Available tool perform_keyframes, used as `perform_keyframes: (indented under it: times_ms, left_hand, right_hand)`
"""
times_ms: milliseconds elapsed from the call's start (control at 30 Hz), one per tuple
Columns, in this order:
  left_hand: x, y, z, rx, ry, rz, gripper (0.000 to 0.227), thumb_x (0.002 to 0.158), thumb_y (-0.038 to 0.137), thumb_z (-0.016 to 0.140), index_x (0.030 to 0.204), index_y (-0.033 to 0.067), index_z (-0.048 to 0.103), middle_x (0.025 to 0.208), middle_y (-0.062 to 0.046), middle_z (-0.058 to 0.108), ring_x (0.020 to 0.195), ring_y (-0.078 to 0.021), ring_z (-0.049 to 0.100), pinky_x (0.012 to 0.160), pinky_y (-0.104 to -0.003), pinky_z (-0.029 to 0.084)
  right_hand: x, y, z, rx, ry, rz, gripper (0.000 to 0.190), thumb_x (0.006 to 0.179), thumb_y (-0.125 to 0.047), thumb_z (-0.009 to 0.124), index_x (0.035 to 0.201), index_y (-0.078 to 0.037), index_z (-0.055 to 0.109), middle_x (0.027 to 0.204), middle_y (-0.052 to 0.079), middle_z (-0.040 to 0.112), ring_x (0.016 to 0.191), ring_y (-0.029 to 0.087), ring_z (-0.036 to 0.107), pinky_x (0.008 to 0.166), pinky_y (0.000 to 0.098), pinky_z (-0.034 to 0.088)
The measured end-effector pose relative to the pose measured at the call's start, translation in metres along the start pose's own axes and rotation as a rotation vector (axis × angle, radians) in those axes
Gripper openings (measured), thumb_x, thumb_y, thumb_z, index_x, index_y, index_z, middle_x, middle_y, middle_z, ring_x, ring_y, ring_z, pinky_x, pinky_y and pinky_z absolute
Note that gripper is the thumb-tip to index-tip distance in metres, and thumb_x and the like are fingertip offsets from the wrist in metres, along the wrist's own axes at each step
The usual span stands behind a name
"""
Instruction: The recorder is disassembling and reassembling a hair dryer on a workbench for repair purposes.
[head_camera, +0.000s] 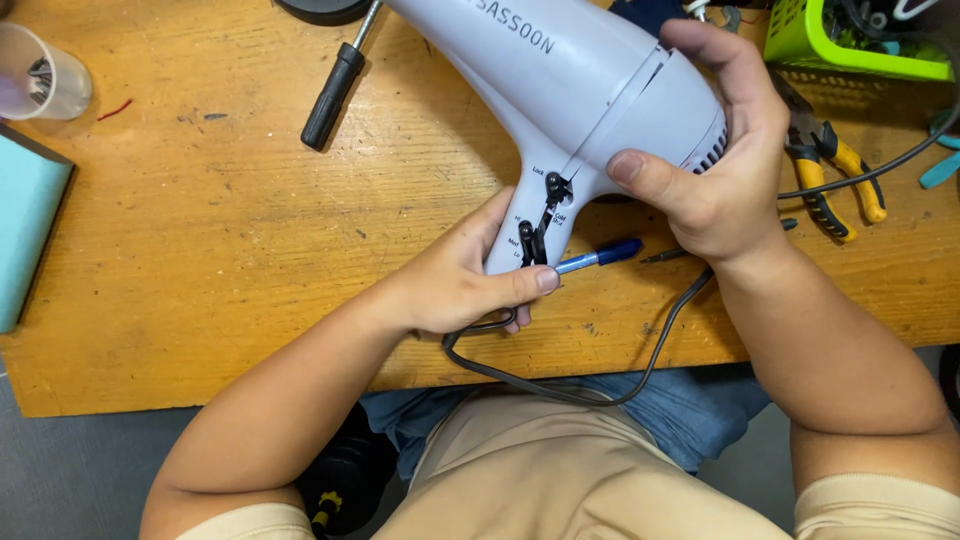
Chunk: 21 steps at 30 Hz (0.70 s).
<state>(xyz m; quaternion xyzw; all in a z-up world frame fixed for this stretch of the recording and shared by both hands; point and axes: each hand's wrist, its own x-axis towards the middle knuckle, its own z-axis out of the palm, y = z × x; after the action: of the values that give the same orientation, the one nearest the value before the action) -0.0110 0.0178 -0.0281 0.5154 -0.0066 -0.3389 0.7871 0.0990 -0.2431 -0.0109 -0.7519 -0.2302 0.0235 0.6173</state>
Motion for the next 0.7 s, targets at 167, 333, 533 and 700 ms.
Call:
perform_keyframes:
  times_ms: [167,333,533,700]
  left_hand:
    - [-0.003,0.003,0.009,0.039,0.034,-0.003,0.052,0.105,0.02,0.078,0.143,0.0107,0.044,0.086,-0.016,0.068,0.064,-0.022,0.074,0.054,-0.035,0.069]
    - [-0.005,0.0,0.013,0.063,0.041,-0.01,0.048,0.104,0.022,0.079,0.135,0.0124,0.044,0.097,-0.012,0.065,0.066,-0.0201,0.071,0.059,-0.034,0.068]
    - [-0.008,0.004,0.009,0.18,0.033,-0.048,0.052,0.103,0.025,0.081,0.136,0.0129,0.043,0.096,-0.012,0.068,0.069,-0.0212,0.075,0.06,-0.036,0.067]
    - [-0.015,0.031,-0.009,0.484,-0.03,-0.049,0.026,0.103,0.035,0.084,0.116,0.0162,0.071,0.083,0.007,0.06,0.069,-0.003,0.049,0.06,-0.021,0.04]
  right_hand:
    - [0.001,-0.006,0.006,0.131,-0.003,-0.095,0.073,0.1,-0.029,0.085,0.154,-0.009,0.04,0.161,0.031,0.06,0.147,0.036,0.064,0.127,0.0459,0.055]
    - [-0.005,-0.008,0.005,0.171,0.018,-0.094,0.073,0.097,-0.036,0.085,0.153,-0.009,0.045,0.163,0.03,0.061,0.153,0.038,0.065,0.131,0.0478,0.056]
    - [-0.004,0.001,-0.007,0.153,-0.029,0.142,0.095,0.086,-0.043,0.088,0.167,-0.004,0.054,0.145,0.011,0.064,0.129,0.019,0.062,0.111,0.0298,0.053]
    - [-0.004,0.0,-0.008,0.179,-0.057,0.193,0.086,0.083,-0.038,0.089,0.159,-0.007,0.064,0.139,0.008,0.068,0.123,0.019,0.065,0.105,0.0292,0.055]
